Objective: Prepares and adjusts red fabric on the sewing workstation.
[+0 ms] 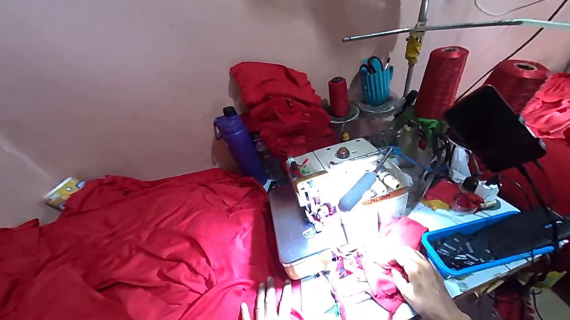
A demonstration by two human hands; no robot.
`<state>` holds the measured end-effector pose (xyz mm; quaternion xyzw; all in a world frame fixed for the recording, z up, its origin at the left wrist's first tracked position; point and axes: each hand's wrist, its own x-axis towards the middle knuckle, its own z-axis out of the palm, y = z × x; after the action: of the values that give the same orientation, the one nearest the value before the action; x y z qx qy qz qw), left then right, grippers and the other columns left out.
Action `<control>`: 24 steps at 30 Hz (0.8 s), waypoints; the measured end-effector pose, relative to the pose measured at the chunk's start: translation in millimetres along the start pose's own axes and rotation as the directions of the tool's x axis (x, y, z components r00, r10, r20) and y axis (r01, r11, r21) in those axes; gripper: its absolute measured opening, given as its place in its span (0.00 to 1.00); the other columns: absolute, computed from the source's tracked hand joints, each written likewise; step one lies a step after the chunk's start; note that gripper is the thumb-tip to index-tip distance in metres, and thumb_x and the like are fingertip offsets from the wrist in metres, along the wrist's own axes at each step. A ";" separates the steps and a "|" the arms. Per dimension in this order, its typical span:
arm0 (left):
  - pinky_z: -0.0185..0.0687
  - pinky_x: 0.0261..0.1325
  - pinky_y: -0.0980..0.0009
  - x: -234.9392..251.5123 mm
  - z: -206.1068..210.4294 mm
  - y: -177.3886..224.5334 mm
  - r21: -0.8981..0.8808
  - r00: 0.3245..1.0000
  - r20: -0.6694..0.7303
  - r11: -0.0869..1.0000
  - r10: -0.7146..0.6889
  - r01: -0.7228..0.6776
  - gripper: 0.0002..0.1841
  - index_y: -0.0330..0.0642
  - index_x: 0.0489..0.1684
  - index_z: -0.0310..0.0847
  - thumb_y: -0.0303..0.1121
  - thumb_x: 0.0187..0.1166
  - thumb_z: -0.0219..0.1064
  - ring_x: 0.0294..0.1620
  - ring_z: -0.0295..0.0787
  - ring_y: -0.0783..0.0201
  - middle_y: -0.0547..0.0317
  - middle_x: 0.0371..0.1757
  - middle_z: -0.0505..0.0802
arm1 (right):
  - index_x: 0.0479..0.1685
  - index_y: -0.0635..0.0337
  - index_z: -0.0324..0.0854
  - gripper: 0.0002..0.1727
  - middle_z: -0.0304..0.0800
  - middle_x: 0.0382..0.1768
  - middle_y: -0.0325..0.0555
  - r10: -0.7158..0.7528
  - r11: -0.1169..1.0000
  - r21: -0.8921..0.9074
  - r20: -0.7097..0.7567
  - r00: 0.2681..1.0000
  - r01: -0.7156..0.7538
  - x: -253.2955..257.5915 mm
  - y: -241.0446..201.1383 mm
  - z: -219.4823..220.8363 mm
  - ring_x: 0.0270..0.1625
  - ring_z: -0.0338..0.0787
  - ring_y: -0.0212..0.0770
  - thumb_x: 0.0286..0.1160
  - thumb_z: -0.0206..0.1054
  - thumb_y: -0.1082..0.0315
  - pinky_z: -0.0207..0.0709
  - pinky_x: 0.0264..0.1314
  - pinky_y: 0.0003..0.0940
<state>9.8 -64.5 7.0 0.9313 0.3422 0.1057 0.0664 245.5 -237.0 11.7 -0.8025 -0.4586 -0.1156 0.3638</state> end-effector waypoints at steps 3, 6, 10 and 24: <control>0.33 0.83 0.20 0.4 -1.9 1.1 -0.013 1.000 0.005 1.000 -0.001 0.001 0.58 0.38 0.86 0.68 0.77 0.61 0.64 0.92 0.51 0.29 0.27 0.89 0.64 | 0.33 0.71 0.90 0.06 0.92 0.38 0.59 0.036 0.994 0.102 -0.038 0.999 -0.032 2.4 4.4 -2.7 0.45 0.94 0.59 0.62 0.69 0.77 0.85 0.49 0.56; 0.33 0.83 0.20 -0.6 -2.5 1.5 -0.032 1.000 0.004 0.999 -0.004 0.004 0.57 0.37 0.86 0.68 0.75 0.61 0.67 0.92 0.51 0.28 0.27 0.89 0.64 | 0.32 0.71 0.90 0.07 0.92 0.36 0.58 0.073 0.986 0.153 -0.024 0.997 -0.068 3.5 6.0 -8.1 0.42 0.93 0.55 0.63 0.68 0.75 0.84 0.48 0.52; 0.32 0.83 0.20 -0.7 -1.5 1.0 -0.020 1.000 0.008 1.000 -0.006 0.006 0.57 0.38 0.87 0.67 0.76 0.62 0.65 0.92 0.50 0.29 0.27 0.89 0.63 | 0.32 0.67 0.89 0.09 0.92 0.36 0.54 0.086 0.971 0.223 -0.015 0.996 -0.080 1.2 5.9 -13.1 0.41 0.92 0.49 0.64 0.66 0.72 0.84 0.46 0.46; 0.34 0.83 0.21 -0.3 -2.1 1.0 -0.012 1.000 0.008 1.000 -0.012 0.012 0.57 0.40 0.88 0.67 0.77 0.62 0.63 0.92 0.52 0.30 0.29 0.89 0.64 | 0.53 0.68 0.87 0.15 0.93 0.39 0.47 0.227 0.851 0.469 0.080 0.971 -0.237 4.8 0.2 -19.7 0.39 0.90 0.30 0.69 0.66 0.74 0.83 0.48 0.24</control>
<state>9.7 -65.4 9.2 0.9292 0.3470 0.1037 0.0742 251.3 -247.6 28.1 -0.7392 -0.3767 0.0540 0.5556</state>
